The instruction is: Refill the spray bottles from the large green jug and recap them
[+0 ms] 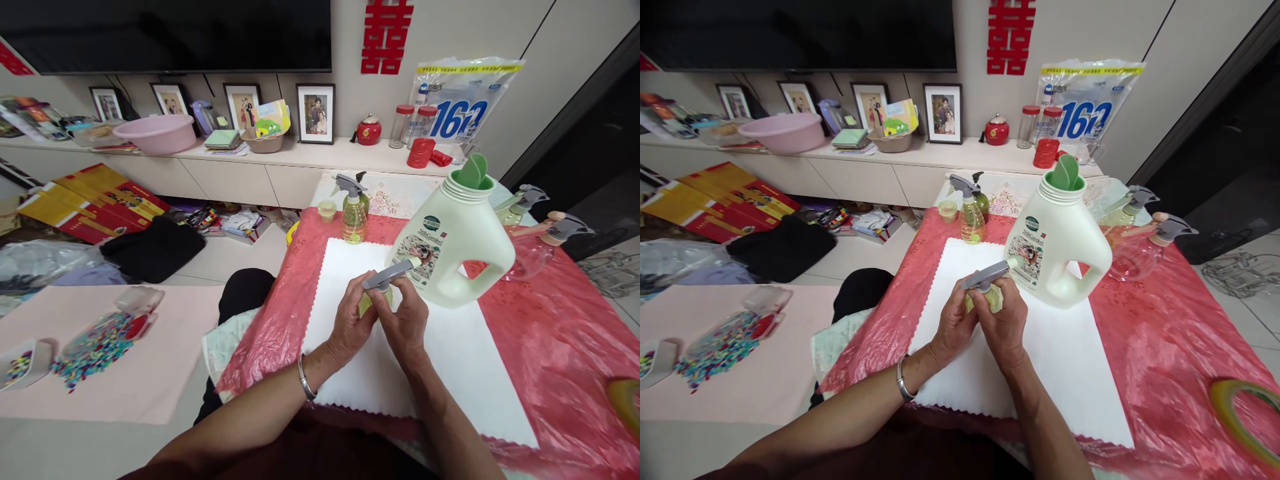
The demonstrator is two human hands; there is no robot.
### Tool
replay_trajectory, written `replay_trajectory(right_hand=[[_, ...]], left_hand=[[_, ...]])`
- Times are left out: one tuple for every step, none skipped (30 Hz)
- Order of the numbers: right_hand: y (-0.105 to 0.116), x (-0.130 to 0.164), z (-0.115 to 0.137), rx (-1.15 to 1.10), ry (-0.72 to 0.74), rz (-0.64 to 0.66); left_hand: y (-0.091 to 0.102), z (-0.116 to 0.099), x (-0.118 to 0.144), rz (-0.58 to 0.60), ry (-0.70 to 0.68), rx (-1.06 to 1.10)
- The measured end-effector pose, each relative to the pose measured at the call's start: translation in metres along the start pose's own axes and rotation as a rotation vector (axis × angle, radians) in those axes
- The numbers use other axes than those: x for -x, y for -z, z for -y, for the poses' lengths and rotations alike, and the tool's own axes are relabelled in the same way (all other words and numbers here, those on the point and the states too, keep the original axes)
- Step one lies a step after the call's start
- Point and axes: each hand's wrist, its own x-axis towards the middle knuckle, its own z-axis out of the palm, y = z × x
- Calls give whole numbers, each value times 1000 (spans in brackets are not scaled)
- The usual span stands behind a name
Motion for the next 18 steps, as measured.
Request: replay_trajectory(right_hand=[[-1, 1, -1, -8, -11, -5], [-2, 1, -1, -19, -19, -8], [-2, 2, -1, -31, -24, -6], [-3, 2, -1, -46, -27, 1], [-4, 2, 0, -61, -29, 14], [-4, 2, 1, -76, -29, 32], [-4, 2, 2, -91, -29, 50], [-4, 2, 3, -107, -27, 67], [-4, 1, 4, -123, -24, 82], [-3, 1, 5, -139, -20, 95], [-2, 0, 6, -152, -16, 106], [-1, 0, 7, -163, -12, 117], [0, -1, 8, -170, -10, 123], [1, -1, 8, -172, -9, 125], [2, -1, 7, -169, -11, 124], [3, -1, 7, -163, -14, 120], [3, -1, 5, -154, -18, 113], [3, -1, 4, -143, -22, 105]], left_hand=[[0, 0, 0, 3, 6, 7], [0, -1, 0, 4, 14, 15], [-1, -1, -1, 2, 22, 23], [-1, -1, -1, -3, 29, 32], [-1, -1, -1, -7, 34, 39], [-1, -2, -1, -11, 37, 46], [-1, -2, -2, -12, 39, 52], [-1, -2, -2, -11, 41, 56], [-1, -2, -2, -9, 41, 57], [-1, -2, -2, -7, 41, 56], [-1, -2, -3, -7, 38, 52], [-1, -2, -3, -6, 34, 47], [-1, -3, -3, -3, 31, 42], [-1, -3, -3, -2, 30, 38], [-1, -4, -3, 0, 33, 36], [0, -4, -3, 2, 39, 33], [0, -4, -3, 2, 46, 32], [0, -5, -3, 2, 53, 30]])
